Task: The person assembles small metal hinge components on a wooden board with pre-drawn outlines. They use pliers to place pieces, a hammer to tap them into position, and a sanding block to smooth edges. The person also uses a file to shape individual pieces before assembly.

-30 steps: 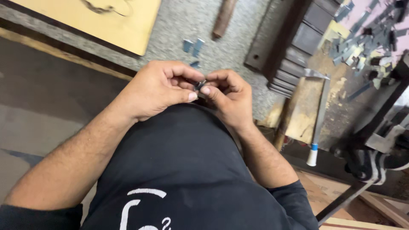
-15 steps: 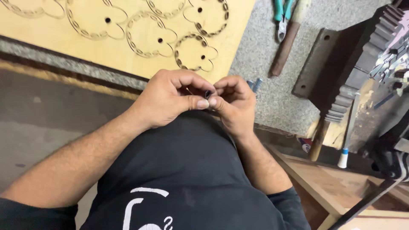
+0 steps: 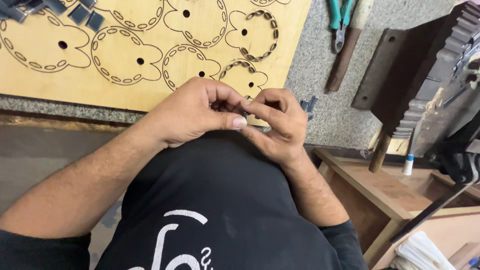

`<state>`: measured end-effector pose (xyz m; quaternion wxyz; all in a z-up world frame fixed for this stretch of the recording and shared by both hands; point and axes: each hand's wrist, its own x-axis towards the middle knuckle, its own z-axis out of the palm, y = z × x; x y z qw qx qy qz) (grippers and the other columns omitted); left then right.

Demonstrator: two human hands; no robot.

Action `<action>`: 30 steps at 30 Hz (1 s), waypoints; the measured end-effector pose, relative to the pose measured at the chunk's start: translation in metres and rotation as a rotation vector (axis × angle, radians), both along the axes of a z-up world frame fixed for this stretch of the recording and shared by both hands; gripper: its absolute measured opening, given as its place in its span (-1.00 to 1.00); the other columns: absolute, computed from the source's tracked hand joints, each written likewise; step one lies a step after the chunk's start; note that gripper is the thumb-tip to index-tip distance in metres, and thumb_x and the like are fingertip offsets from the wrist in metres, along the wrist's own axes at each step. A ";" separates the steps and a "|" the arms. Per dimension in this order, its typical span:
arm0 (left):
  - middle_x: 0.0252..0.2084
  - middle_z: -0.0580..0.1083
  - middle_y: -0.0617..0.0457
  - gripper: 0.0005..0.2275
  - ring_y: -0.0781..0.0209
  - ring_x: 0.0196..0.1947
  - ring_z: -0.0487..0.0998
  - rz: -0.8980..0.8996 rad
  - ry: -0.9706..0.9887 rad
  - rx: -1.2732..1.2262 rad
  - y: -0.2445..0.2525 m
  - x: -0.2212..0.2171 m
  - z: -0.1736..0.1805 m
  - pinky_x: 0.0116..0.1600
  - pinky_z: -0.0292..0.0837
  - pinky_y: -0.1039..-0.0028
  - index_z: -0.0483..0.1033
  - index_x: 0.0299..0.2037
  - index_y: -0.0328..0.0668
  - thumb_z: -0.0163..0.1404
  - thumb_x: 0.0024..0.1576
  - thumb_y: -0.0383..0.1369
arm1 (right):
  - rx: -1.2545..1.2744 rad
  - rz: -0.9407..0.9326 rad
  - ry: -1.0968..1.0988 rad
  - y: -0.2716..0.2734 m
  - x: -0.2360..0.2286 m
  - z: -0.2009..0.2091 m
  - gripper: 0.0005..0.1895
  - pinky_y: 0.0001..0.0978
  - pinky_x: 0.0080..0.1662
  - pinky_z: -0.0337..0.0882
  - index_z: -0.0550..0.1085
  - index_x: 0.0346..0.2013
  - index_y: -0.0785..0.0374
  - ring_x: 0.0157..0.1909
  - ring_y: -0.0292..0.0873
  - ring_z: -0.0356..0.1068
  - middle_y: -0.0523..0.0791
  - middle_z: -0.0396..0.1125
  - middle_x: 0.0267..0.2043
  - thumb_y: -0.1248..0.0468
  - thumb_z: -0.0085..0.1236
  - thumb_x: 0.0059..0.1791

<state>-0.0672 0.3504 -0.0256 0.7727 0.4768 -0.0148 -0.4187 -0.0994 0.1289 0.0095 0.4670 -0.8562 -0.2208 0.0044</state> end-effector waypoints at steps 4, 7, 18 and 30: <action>-0.23 0.61 0.05 -0.76 0.42 -0.24 0.59 0.031 0.084 -0.038 0.000 0.007 -0.001 -0.09 0.56 0.60 0.61 -0.07 -0.40 0.22 0.06 -0.48 | 0.013 -0.008 0.021 0.001 0.007 -0.003 -0.54 -0.43 -0.18 0.42 0.55 0.05 0.25 -0.12 -0.16 0.43 -0.03 0.35 -0.06 0.41 0.48 -0.12; -0.29 0.61 0.05 -0.78 0.43 -0.30 0.56 0.018 0.072 0.040 0.003 0.010 -0.003 -0.18 0.52 0.60 0.63 -0.12 -0.40 0.24 0.07 -0.45 | -0.024 -0.010 0.011 0.002 0.010 -0.005 -0.52 -0.42 -0.19 0.41 0.55 0.06 0.23 -0.15 -0.17 0.41 -0.05 0.35 -0.09 0.41 0.49 -0.13; -0.30 0.62 0.06 -0.82 0.43 -0.33 0.57 0.083 0.030 0.094 0.003 0.015 0.003 -0.20 0.53 0.60 0.66 -0.17 -0.34 0.24 0.07 -0.42 | -0.128 0.009 -0.035 0.003 0.019 -0.009 -0.44 -0.42 -0.22 0.40 0.53 0.14 0.11 -0.17 -0.20 0.39 -0.09 0.35 -0.13 0.41 0.54 -0.11; -0.13 0.59 -0.07 -0.77 0.07 -0.16 0.64 0.329 -0.940 0.334 0.011 0.011 0.013 -0.06 0.55 0.38 0.61 -0.05 -0.35 0.28 0.13 -0.44 | 0.230 -0.100 0.266 0.005 0.017 -0.008 -0.55 -0.43 -0.13 0.49 0.46 0.11 0.41 -0.16 -0.22 0.43 0.04 0.39 0.03 0.48 0.38 -0.05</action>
